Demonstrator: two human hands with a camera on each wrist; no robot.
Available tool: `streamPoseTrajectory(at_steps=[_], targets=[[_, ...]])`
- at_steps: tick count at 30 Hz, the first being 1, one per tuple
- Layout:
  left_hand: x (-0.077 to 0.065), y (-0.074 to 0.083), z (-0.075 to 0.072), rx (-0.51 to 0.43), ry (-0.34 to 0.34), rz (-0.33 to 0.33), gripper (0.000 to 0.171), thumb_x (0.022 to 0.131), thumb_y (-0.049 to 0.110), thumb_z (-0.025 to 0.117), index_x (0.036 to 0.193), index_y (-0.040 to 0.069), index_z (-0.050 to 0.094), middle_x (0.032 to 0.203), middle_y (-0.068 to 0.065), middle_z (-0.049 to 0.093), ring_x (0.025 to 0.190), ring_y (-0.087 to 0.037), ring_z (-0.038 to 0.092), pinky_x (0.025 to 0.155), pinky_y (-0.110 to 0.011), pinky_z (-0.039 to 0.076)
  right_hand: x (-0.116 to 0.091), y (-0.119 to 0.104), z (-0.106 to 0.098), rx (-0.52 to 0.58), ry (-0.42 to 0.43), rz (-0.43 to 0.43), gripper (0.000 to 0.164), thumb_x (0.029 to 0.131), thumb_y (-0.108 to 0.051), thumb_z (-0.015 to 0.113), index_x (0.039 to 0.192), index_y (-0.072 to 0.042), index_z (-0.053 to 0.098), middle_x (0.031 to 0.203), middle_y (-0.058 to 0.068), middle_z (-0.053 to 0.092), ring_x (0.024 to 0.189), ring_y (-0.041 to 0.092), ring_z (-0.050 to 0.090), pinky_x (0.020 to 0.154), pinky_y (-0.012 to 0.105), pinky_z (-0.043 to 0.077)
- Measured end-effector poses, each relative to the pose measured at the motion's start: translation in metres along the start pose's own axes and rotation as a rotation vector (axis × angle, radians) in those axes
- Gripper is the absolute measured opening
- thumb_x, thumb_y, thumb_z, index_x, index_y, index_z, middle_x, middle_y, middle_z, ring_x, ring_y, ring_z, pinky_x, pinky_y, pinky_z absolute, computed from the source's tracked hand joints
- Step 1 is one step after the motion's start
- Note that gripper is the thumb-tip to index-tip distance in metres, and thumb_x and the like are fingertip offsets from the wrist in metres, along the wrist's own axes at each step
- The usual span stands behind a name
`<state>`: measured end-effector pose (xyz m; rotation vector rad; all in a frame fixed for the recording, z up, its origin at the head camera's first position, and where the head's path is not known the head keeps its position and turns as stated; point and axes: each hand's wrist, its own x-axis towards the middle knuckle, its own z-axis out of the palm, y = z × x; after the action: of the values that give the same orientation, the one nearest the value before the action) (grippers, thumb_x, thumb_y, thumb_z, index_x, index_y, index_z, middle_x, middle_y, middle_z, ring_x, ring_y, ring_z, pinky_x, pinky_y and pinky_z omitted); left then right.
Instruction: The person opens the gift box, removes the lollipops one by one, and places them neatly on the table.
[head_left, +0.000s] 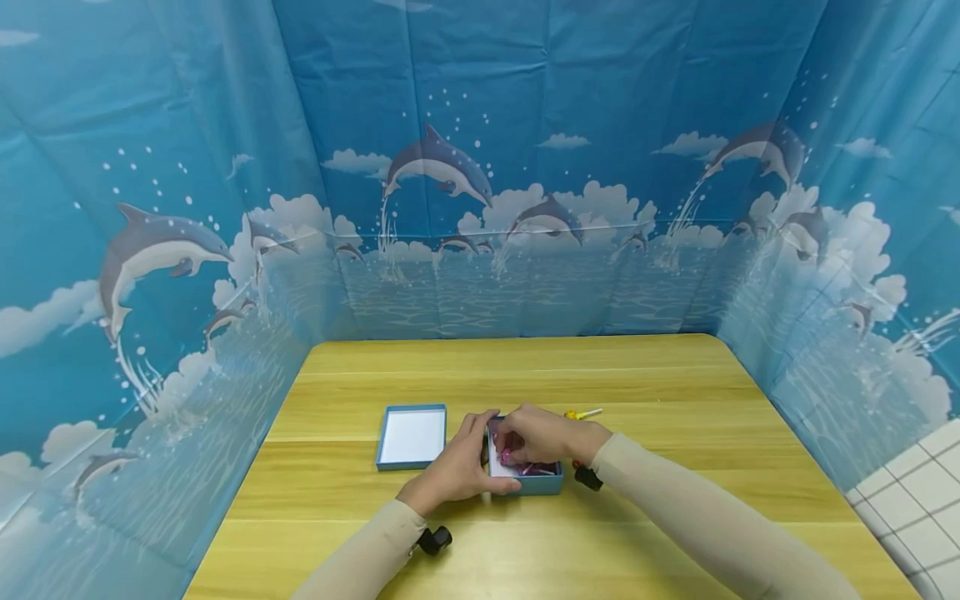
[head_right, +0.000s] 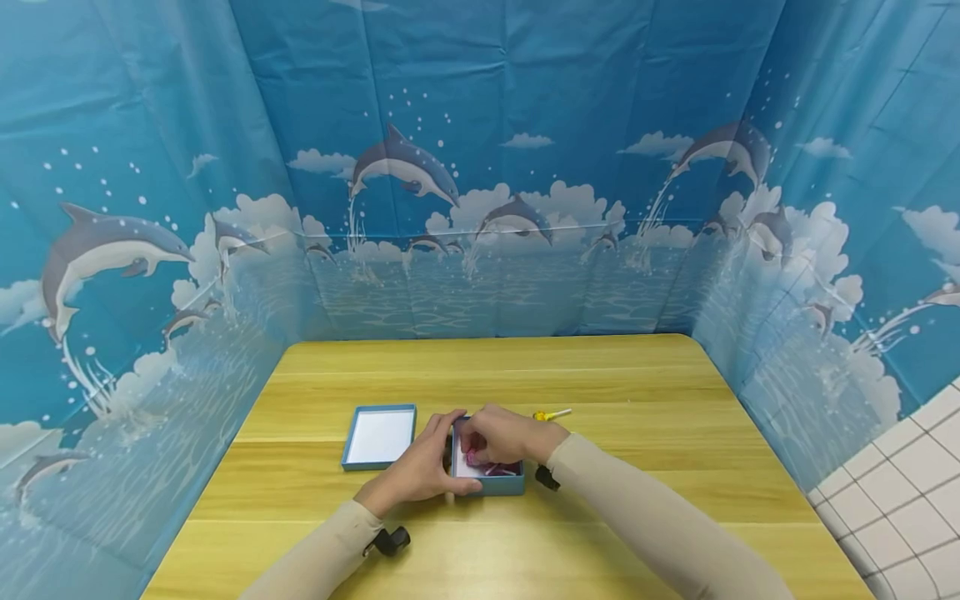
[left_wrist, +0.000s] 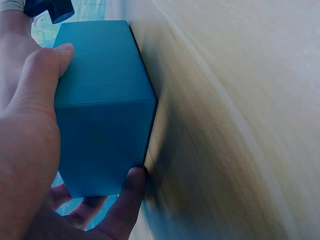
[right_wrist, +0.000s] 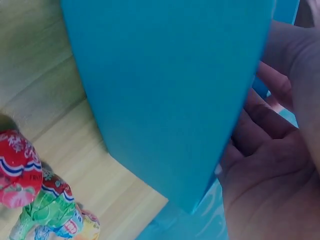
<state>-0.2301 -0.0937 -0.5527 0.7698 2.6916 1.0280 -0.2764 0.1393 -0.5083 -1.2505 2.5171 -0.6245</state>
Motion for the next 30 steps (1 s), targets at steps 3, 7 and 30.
streamPoseTrajectory(at_steps=[3,7,30], targets=[[0.001,0.001,0.001,-0.007,0.0,-0.001,0.13,0.091,0.068,0.095,0.186,0.015,0.025,0.171,-0.016,0.047,0.137,-0.024,0.064,0.12,-0.05,0.059,-0.004,0.0,-0.003,0.022,0.024,0.004,0.009,0.108,-0.007,0.084,0.117,-0.01,0.086,0.107,-0.001,0.086,0.092,-0.003,0.073,0.085,0.02,0.063],[0.0,0.003,0.001,-0.01,-0.002,-0.013,0.13,0.091,0.069,0.096,0.186,0.015,0.025,0.171,-0.016,0.047,0.138,-0.025,0.064,0.121,-0.053,0.059,-0.01,0.001,-0.007,0.055,0.058,0.013,0.016,0.107,-0.003,0.082,0.123,-0.008,0.086,0.113,0.002,0.086,0.097,0.001,0.077,0.088,0.024,0.067],[-0.001,0.006,-0.003,-0.017,-0.014,-0.024,0.128,0.091,0.066,0.096,0.186,0.016,0.026,0.172,-0.017,0.047,0.137,-0.026,0.064,0.122,-0.056,0.058,-0.039,-0.004,-0.023,0.121,0.343,0.042,0.017,0.11,-0.008,0.081,0.127,-0.012,0.081,0.121,0.004,0.084,0.106,0.017,0.084,0.091,0.027,0.069]])
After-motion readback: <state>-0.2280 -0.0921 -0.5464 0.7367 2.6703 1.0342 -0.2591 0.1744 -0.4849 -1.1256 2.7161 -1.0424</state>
